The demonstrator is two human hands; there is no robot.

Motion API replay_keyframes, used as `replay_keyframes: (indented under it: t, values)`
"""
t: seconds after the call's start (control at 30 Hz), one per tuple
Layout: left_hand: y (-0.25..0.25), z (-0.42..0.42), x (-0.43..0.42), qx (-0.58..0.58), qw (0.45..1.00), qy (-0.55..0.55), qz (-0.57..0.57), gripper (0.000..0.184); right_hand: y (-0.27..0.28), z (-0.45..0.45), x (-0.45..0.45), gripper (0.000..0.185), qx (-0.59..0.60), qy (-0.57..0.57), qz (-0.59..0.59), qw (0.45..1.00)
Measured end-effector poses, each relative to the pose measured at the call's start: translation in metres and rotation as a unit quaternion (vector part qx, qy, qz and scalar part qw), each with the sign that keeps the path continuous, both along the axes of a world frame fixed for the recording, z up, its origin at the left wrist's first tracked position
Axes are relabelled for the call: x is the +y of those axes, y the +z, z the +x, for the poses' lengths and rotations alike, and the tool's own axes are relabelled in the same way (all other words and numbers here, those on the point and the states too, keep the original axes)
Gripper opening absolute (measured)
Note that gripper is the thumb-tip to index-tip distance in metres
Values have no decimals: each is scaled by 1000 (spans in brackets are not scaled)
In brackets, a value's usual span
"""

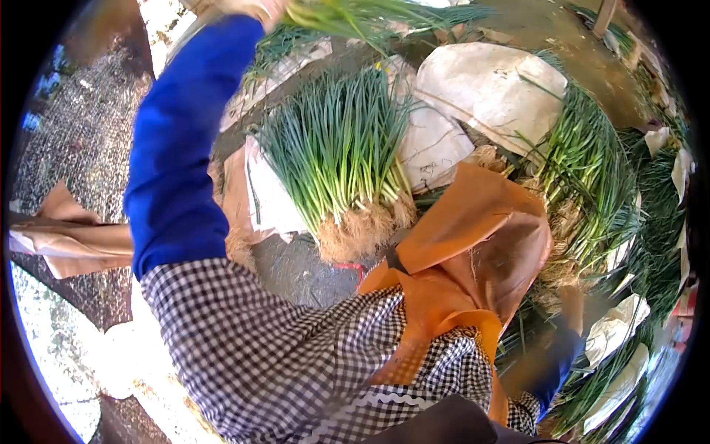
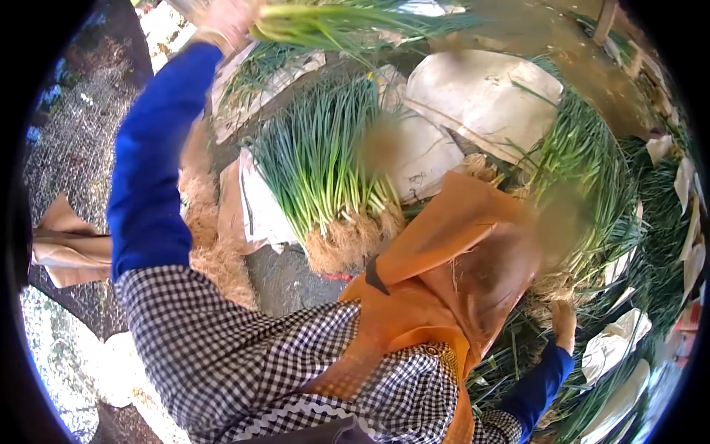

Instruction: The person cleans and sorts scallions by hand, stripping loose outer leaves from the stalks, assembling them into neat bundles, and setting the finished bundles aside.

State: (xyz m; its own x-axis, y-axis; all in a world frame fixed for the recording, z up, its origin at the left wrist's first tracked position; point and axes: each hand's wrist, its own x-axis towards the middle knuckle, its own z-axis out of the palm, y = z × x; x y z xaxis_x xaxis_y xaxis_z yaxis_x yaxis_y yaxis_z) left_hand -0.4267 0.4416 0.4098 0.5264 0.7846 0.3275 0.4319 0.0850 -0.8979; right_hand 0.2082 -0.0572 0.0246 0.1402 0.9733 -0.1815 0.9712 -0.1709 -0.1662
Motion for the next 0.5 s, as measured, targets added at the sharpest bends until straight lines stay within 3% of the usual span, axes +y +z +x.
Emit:
replay_keyframes:
  t: [0.03,0.1,0.13,0.17,0.2,0.27,0.33,0.4,0.43,0.47,0.5]
  values:
    - [-39,-32,-13,-174,958,-171,-148,13,7,-9,-1,34,73,-100,-51,991]
    - [-123,-6,-71,-62,984,-38,-160,18,-10,-14,-13,34,55,-84,-99,990]
    - [-147,22,-123,-113,972,81,-192,17,-22,-15,-21,33,33,-78,-130,988]
    - [-204,13,-135,-153,953,99,-244,15,-34,-19,-31,32,12,-72,-161,984]
    - [-259,4,-146,-199,923,124,-305,13,-49,-21,-44,32,87,-67,-111,988]
    - [-348,-10,-180,-273,862,176,-389,10,-73,-28,-62,31,145,-100,-188,966]
    - [-412,-23,-214,-311,830,202,-416,12,-30,-73,-60,28,179,-139,-156,961]
    - [-427,-36,-242,-450,823,141,-317,13,-17,-87,-69,24,207,-177,-131,953]
    - [-429,-47,-243,-502,769,197,-342,14,-28,-81,-76,22,185,-177,-120,959]
    - [-432,-49,-243,-499,777,188,-335,19,-39,-74,-78,19,167,-178,-103,964]
    - [-423,-49,-248,-517,765,182,-337,24,-50,-53,-81,17,-24,103,-67,992]
